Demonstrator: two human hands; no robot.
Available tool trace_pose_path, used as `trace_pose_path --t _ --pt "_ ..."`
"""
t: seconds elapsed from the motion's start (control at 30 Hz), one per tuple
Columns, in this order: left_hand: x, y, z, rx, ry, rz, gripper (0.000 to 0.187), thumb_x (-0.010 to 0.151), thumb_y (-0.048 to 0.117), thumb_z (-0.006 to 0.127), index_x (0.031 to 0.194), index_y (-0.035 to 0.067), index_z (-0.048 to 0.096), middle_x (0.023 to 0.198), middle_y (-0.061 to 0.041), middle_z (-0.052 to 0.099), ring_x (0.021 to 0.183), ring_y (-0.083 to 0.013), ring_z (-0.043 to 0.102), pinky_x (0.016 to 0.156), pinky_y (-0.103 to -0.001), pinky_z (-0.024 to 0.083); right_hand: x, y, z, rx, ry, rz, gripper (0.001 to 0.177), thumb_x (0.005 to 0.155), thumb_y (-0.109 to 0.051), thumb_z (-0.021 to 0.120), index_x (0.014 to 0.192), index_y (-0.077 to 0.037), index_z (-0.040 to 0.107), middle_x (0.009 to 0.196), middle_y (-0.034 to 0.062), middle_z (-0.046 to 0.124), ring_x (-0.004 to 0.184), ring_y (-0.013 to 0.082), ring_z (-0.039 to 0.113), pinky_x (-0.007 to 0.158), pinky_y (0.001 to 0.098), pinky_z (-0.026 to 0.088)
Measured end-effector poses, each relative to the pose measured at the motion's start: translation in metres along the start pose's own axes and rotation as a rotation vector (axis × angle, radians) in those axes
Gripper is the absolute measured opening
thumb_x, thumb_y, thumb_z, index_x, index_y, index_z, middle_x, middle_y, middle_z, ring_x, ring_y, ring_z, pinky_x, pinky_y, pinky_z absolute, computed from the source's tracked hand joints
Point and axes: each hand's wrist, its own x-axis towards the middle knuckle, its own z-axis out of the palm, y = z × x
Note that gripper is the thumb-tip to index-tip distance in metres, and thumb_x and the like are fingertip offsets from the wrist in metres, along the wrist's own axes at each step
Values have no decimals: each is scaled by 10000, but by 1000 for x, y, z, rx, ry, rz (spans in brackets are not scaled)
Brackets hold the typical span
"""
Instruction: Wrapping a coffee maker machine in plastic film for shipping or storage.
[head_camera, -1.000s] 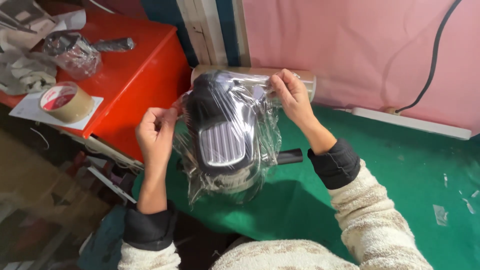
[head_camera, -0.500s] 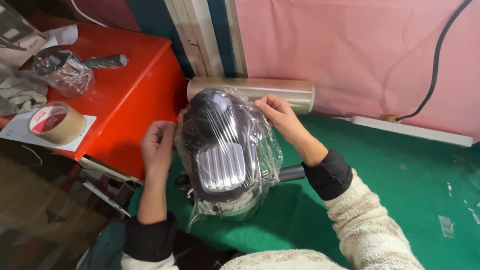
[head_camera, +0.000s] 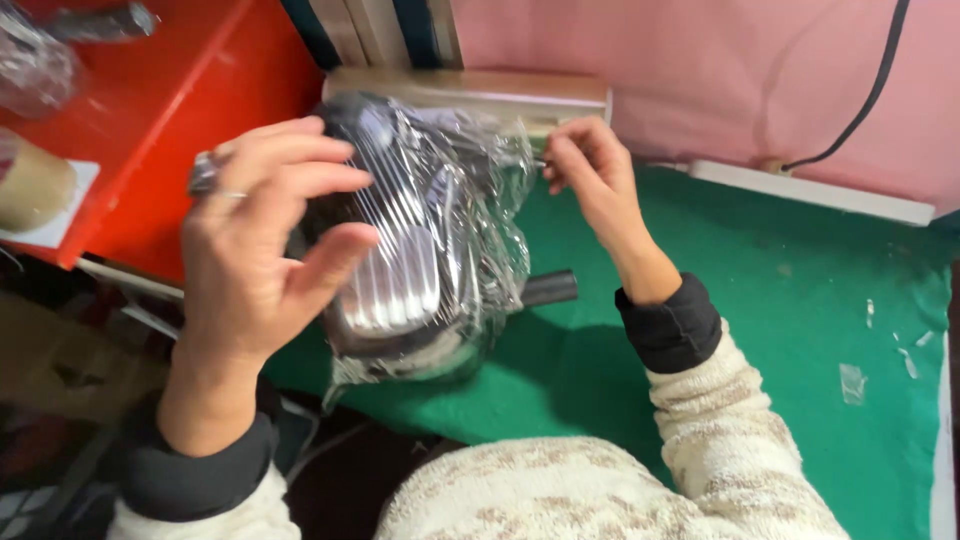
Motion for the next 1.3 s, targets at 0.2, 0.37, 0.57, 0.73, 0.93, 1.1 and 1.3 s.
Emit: trace_pose_path --t 0.2,0.37,0.57,0.73,0.93,1.1,1.3 --pt "17 39 28 71 -395 166 599 915 502 698 1246 3 690 1381 -175 637 1400 -383 506 1162 -504 391 -31 36 -16 40 -636 281 449 963 -167 712 1362 -27 564 1228 74 674 1118 141 640 945 318 543" --pt "20 43 46 214 -492 207 623 905 515 663 1229 -17 676 1353 -182 650 1376 -362 507 1189 -508 281 -47 27 -6 50 -781 122 604 926 -161 765 1468 -44 524 1458 79 587 1338 168 558 1140 397 453" --pt "24 46 48 301 -556 173 590 918 517 639 1181 -6 712 1300 -142 684 1362 -313 527 1211 -502 283 -73 65 14 -96 -770 -180 283 905 -176 911 1135 -125 755 1175 29 744 1107 199 680 1069 381 489" --pt "22 47 48 294 -587 169 580 920 529 627 1150 6 729 1262 -109 697 1342 -315 534 1196 -520 282 -87 49 38 -179 -611 -295 237 839 -272 865 964 -146 707 1146 64 637 1147 311 582 964 407 472" --pt "22 52 48 247 -591 182 583 883 555 656 1080 13 742 1208 -99 710 1343 -340 536 1187 -543 269 -71 59 31 -331 -637 -401 314 867 -357 859 892 -106 673 1014 13 655 1086 282 603 951 429 446" --pt "14 57 51 203 -586 186 556 853 534 705 1050 17 751 1184 -106 711 1334 -329 532 1188 -558 254 -71 69 21 -535 -712 -445 397 854 -385 878 805 -98 608 926 29 594 1064 288 585 960 464 410" --pt "-1 58 50 151 -547 169 415 811 405 757 1037 57 758 1220 -79 709 1362 -312 528 1196 -557 250 -73 59 21 -527 -723 -472 315 845 -380 849 1042 -161 736 1100 55 645 1098 336 559 922 459 392"
